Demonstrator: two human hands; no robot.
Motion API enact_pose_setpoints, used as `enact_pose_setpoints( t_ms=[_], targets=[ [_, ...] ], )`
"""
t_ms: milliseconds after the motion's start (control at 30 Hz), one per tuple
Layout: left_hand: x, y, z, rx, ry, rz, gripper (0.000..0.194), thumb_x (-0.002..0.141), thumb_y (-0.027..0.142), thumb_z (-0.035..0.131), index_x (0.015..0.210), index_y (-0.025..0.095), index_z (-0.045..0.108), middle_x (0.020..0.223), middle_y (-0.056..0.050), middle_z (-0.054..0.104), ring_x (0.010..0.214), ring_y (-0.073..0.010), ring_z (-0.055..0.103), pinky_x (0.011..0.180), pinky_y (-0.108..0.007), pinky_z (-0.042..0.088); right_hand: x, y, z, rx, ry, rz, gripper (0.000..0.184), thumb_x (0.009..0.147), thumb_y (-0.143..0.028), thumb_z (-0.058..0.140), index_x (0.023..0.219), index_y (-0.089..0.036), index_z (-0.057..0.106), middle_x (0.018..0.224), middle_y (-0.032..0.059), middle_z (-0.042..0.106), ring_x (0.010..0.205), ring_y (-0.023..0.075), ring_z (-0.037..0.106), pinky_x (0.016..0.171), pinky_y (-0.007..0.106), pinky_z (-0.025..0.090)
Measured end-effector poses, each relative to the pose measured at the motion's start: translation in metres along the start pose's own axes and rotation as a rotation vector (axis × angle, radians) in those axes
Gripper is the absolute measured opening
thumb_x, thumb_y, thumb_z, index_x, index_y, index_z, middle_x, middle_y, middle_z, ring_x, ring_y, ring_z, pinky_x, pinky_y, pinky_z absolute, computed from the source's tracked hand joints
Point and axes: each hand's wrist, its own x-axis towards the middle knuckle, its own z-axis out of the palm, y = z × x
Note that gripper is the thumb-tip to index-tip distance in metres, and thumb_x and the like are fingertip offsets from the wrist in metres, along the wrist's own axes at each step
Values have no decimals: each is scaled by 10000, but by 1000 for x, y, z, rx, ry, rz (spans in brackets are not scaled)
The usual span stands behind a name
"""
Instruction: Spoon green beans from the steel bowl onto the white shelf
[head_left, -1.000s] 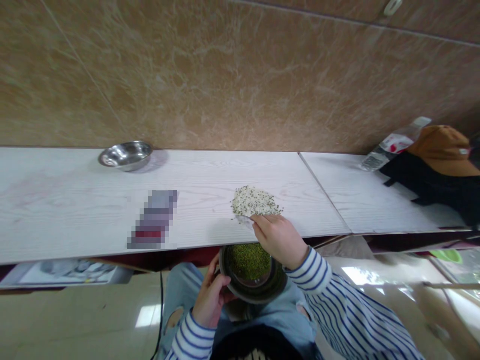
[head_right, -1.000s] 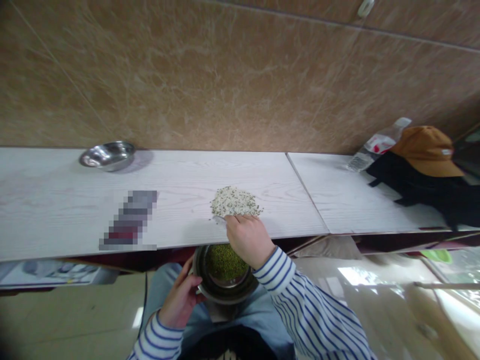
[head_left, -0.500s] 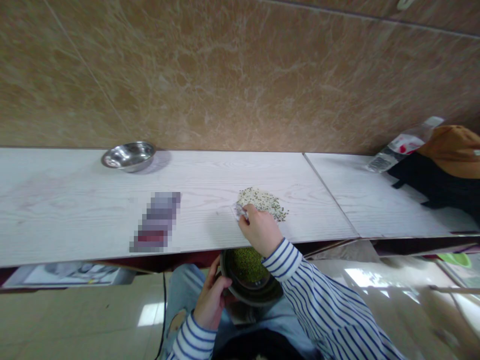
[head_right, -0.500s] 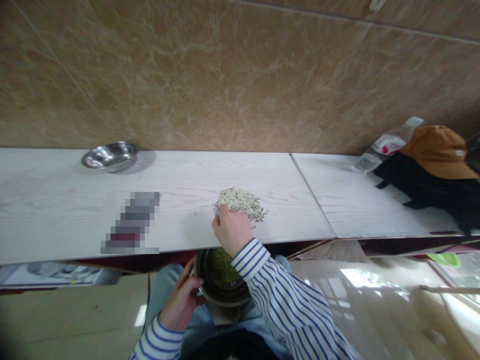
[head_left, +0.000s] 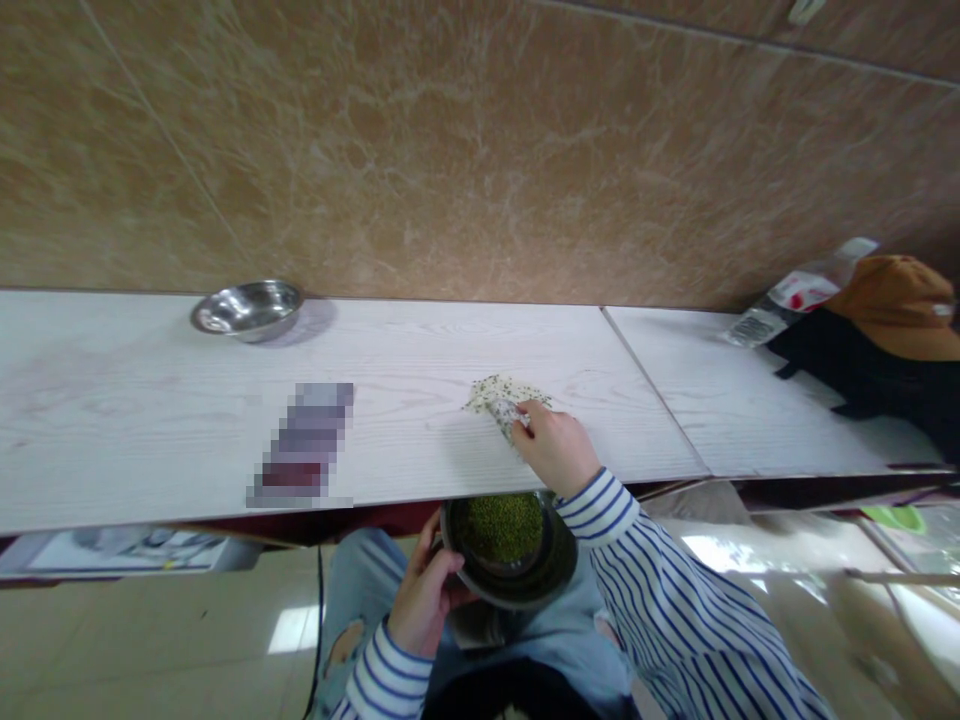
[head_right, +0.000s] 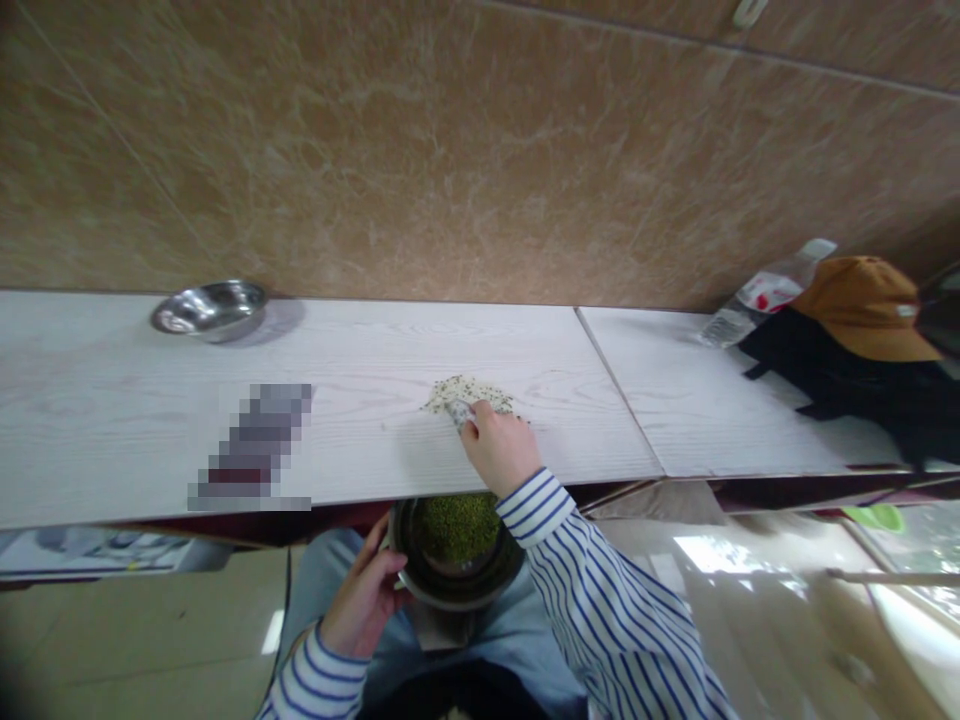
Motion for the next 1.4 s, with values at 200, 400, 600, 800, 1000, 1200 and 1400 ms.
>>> enact_pose_setpoints(
  t_ms=[200, 400, 600, 800, 1000, 1200, 1400],
  targets=[
    [-1, 0, 2, -3, -15, -17, 627, 590, 119, 541, 1181, 300, 437, 896, 8, 582, 661, -118, 545, 552, -256, 475, -2, 9, -11, 19, 6, -15, 310, 854, -324, 370, 1076, -221, 558, 737, 30, 665, 682, 159, 599, 615, 249, 363],
    [-3, -1, 6, -13, 8, 1, 615, 588, 122, 540, 1172, 295, 457, 892, 2, 589, 668, -124, 550, 542, -255, 476, -8, 24, -24, 46, 123, -74, 301, 866, -313, 357, 1083, -239, 553, 797, 14, 664, 679, 150, 583, 617, 253, 348],
    [-4, 0, 5, -16, 1, -2, 632, 590, 121, 539, 1188, 302, 440, 875, 7, 581, 651, -119, 538, 543, -262, 476, -1, 20, -22, -145, 176, -209, 282, 892, -250, 344, 1067, -228, 565, 856, 45, 649, 794, 161, 546, 701, 287, 293],
    [-7, 2, 2, -7, 11, 15, 607, 604, 120, 528, 1178, 298, 442, 932, -9, 580, 696, -133, 552, 544, -261, 478, -2, 10, -10, -255, 151, -333, 226, 896, -216, 369, 995, -221, 572, 821, 54, 632, 814, 172, 501, 698, 308, 237],
    [-7, 2, 2, -15, 5, 18, 595, 603, 118, 533, 1163, 300, 455, 877, 10, 563, 649, -113, 528, 545, -261, 483, -15, 10, -9, -250, 155, -419, 210, 895, -240, 405, 1025, -236, 570, 846, 39, 630, 847, 165, 482, 721, 317, 227],
    [-9, 4, 3, -16, -8, 29, 600, 599, 118, 535, 1168, 288, 451, 873, 8, 571, 656, -119, 538, 540, -260, 483, -27, 16, -15, -224, 168, -492, 216, 896, -244, 409, 1037, -243, 573, 878, 28, 631, 866, 164, 475, 735, 315, 233],
    [-10, 4, 1, -4, -16, 41, 662, 613, 139, 546, 1247, 269, 405, 775, 8, 564, 584, -121, 522, 496, -269, 473, -29, 15, -15, -220, 174, -471, 229, 892, -230, 408, 1049, -234, 575, 895, 46, 632, 882, 172, 470, 737, 319, 235]
  ],
)
